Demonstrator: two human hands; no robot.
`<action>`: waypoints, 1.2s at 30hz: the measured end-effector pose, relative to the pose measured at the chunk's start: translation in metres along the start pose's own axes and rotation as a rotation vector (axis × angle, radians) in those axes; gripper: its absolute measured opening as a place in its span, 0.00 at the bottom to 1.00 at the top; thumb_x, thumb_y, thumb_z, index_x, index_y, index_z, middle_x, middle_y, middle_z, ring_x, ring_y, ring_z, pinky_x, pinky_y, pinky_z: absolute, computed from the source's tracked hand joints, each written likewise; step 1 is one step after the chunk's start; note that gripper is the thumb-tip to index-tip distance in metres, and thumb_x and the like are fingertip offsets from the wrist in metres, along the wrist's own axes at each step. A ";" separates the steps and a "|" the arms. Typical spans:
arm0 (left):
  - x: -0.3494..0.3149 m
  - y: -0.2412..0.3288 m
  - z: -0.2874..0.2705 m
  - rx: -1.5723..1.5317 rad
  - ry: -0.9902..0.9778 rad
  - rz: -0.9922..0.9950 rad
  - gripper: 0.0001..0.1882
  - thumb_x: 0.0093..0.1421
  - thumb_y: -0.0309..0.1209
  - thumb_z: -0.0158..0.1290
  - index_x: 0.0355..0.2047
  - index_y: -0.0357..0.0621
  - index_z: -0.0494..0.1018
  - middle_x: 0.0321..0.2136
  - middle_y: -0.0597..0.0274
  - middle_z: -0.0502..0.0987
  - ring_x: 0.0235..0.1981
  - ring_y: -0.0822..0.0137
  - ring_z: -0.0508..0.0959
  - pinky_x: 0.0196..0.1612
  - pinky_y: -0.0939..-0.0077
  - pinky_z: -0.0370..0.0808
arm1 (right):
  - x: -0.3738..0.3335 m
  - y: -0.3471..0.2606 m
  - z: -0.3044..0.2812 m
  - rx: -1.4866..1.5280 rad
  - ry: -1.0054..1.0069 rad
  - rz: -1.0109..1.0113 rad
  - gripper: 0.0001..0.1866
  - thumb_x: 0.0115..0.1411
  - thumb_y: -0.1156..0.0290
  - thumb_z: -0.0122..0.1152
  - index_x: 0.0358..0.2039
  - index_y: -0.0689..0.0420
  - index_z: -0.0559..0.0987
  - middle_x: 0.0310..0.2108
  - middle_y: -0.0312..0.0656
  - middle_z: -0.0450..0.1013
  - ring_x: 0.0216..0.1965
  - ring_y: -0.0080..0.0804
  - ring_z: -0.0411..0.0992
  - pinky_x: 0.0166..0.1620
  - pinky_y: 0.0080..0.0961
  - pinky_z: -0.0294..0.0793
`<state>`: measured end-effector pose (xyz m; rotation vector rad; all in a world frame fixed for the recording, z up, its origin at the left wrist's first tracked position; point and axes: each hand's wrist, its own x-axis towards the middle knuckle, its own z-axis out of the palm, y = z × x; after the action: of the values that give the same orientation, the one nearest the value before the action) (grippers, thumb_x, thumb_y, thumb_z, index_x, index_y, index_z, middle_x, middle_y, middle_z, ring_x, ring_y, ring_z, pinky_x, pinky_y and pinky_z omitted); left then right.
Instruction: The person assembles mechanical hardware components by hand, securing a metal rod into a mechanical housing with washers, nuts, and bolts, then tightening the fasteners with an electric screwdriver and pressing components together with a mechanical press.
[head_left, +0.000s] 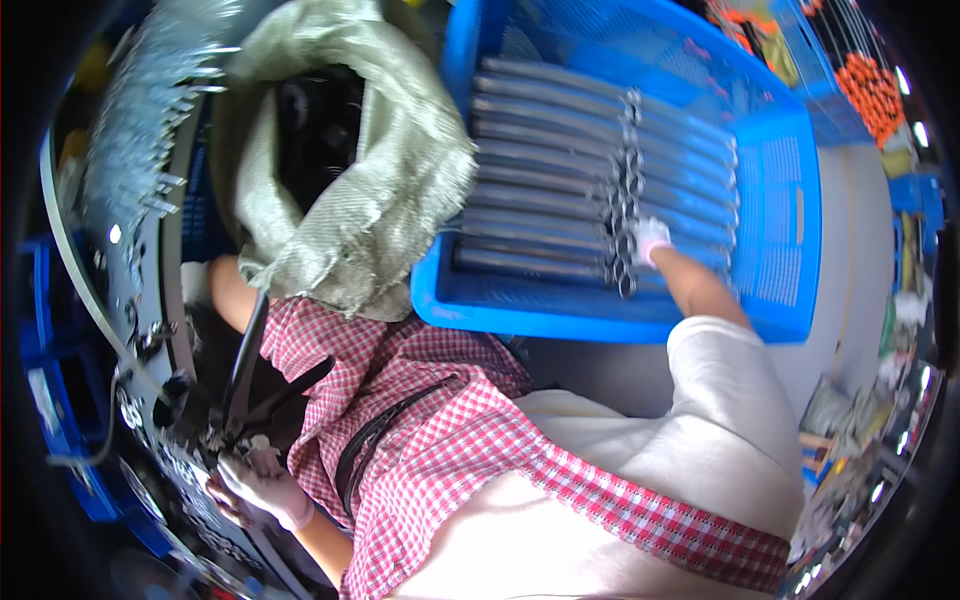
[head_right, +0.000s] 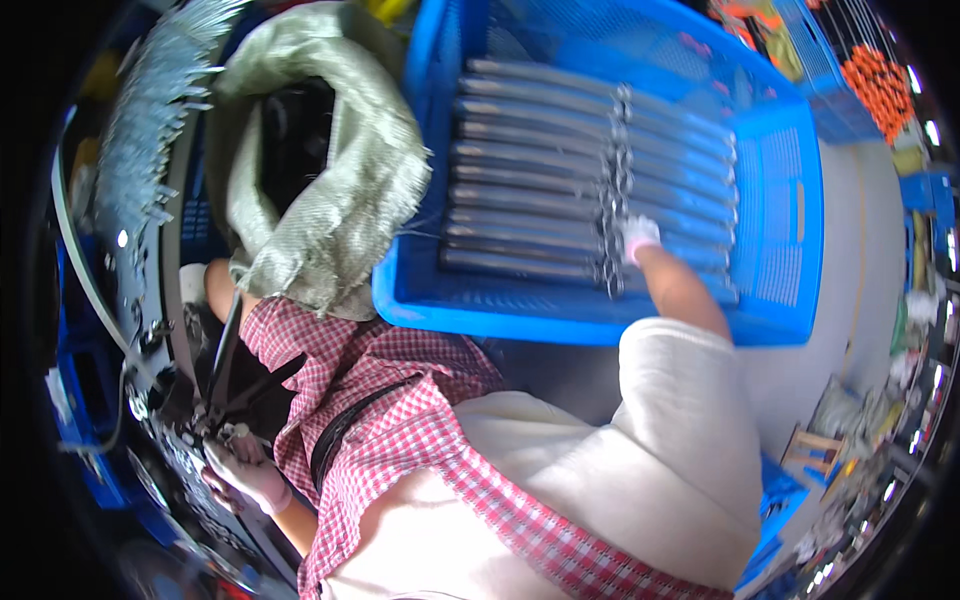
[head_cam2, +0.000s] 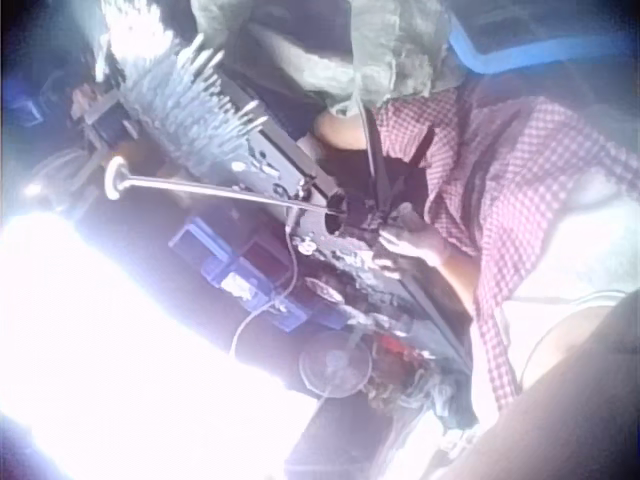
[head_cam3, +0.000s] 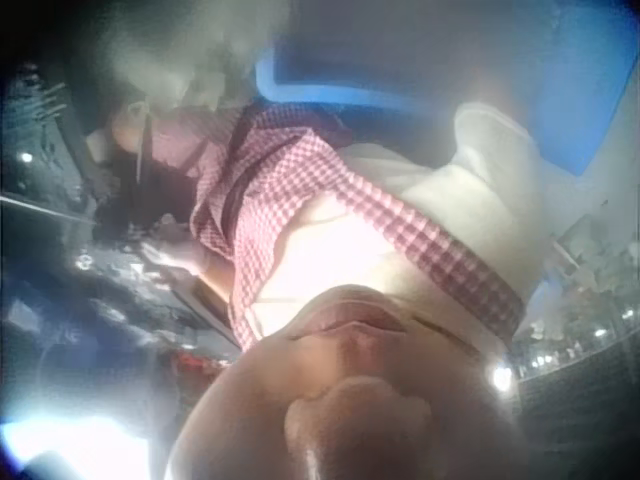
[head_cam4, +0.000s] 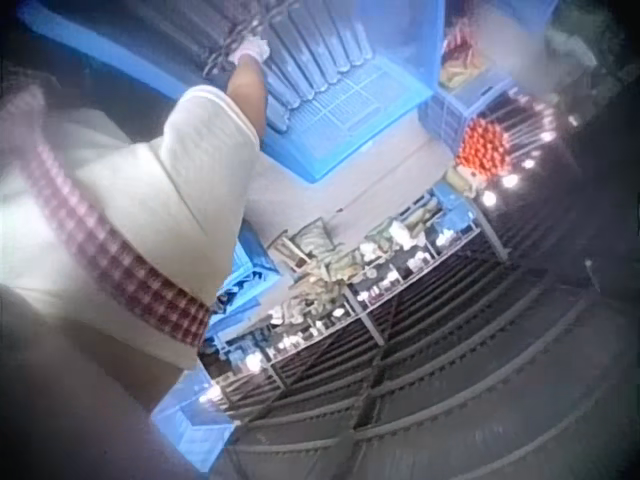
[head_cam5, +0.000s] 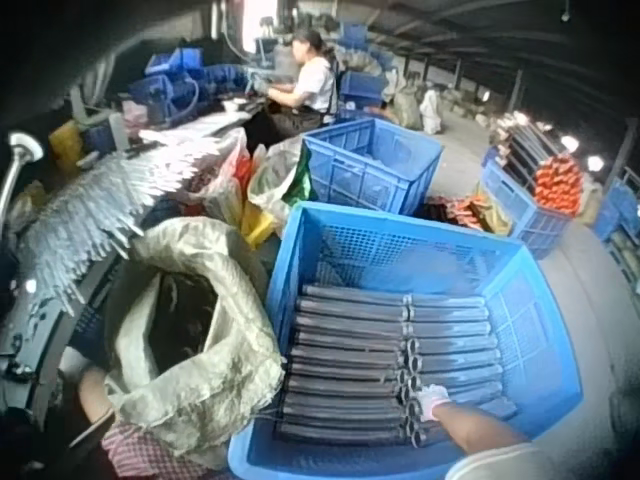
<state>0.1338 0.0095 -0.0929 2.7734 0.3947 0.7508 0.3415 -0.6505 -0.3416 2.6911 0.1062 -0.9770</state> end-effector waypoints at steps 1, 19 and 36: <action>0.003 0.006 -0.003 0.016 -0.045 0.030 0.29 0.55 0.12 0.46 0.59 0.38 0.61 0.40 0.57 0.67 0.35 0.66 0.70 0.33 0.77 0.69 | 0.009 -0.002 0.004 -0.060 -0.044 0.013 0.34 0.37 0.60 0.71 0.49 0.49 0.74 0.50 0.47 0.70 0.50 0.45 0.70 0.52 0.38 0.72; 0.013 0.069 -0.011 -0.922 0.016 -0.578 0.10 0.63 0.23 0.45 0.41 0.38 0.73 0.22 0.77 0.69 0.21 0.86 0.62 0.23 0.88 0.57 | -0.161 -0.002 -0.480 2.277 1.645 -0.662 0.37 0.54 0.35 0.47 0.55 0.51 0.67 0.52 0.46 0.68 0.50 0.43 0.69 0.54 0.50 0.66; -0.042 0.037 -0.040 -0.886 0.042 -0.281 0.09 0.52 0.23 0.50 0.33 0.33 0.74 0.21 0.59 0.79 0.19 0.71 0.77 0.25 0.79 0.73 | -0.120 -0.076 -0.623 2.386 1.275 -1.119 0.26 0.55 0.41 0.47 0.36 0.54 0.71 0.32 0.48 0.73 0.37 0.46 0.73 0.46 0.47 0.74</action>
<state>0.0856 -0.0320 -0.0676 1.8352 0.3366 0.6882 0.6218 -0.3994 0.1744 -0.7153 -0.2987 -0.5924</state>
